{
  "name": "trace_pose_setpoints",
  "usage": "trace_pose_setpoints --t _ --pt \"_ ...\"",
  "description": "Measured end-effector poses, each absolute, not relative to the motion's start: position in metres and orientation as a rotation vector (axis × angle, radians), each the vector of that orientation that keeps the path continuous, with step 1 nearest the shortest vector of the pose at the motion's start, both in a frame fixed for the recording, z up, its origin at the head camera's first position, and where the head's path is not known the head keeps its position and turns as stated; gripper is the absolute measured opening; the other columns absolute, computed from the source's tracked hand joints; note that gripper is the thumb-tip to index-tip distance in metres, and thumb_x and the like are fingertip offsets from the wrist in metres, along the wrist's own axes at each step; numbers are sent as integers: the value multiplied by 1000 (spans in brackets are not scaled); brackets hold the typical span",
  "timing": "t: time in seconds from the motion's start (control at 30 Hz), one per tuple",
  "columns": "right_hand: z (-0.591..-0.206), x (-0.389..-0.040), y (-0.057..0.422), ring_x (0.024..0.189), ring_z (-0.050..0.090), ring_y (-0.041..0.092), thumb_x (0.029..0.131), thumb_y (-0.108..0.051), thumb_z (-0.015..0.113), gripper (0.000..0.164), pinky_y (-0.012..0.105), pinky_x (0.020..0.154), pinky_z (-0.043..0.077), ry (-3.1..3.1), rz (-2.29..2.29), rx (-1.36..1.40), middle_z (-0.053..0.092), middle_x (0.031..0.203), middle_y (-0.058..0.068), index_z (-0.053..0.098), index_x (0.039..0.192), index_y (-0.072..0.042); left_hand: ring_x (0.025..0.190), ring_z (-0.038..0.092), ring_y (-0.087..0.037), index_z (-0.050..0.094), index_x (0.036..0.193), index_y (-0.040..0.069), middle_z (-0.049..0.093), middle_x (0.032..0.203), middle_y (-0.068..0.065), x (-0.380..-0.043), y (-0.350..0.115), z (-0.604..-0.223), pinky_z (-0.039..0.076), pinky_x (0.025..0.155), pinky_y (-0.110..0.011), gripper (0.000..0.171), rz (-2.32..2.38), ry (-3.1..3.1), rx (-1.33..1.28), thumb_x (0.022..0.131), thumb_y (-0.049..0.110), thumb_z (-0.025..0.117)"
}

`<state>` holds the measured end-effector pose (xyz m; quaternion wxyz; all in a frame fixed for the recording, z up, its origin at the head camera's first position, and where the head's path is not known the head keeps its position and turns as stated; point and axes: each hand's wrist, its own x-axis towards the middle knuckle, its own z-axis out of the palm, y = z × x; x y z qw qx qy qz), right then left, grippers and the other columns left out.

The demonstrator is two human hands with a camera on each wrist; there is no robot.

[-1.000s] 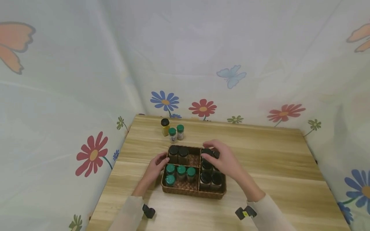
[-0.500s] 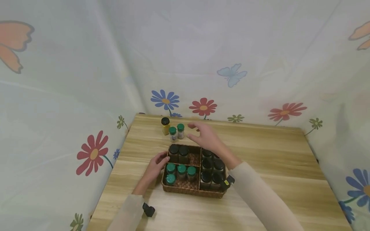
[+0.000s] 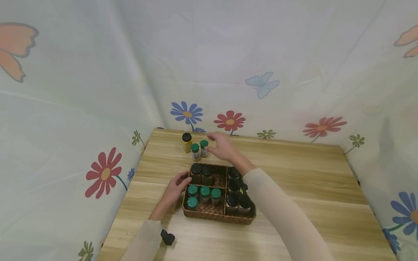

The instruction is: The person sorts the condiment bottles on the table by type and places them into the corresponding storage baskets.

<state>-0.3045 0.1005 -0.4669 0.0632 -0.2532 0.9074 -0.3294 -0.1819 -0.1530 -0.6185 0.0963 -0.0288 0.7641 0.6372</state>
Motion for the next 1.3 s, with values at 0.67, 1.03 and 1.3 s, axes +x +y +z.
trace_pose_setpoints --t 0.67,1.03,1.3 --pt "-491 -334 72 149 45 34 105 -25 68 62 47 122 38 2731 -467 -849 49 161 17 46 159 -3 131 60 -33 52 153 0 62 144 -21 -177 -158 -588 53 107 -50 57 1844 2229 -50 108 33 65" --pt "-505 -337 71 145 49 33 103 -24 72 61 47 120 42 2735 -664 -710 52 157 16 50 156 -4 134 59 -33 56 152 8 62 146 -17 -185 -157 -624 52 109 -53 55 1919 2239 -82 106 37 68" --pt "-514 -338 72 138 56 32 103 -23 72 59 48 116 46 2680 -781 -678 57 151 16 51 155 -4 131 62 -29 59 149 11 65 142 -13 -183 -156 -623 54 107 -49 54 1910 2249 -73 105 39 69"
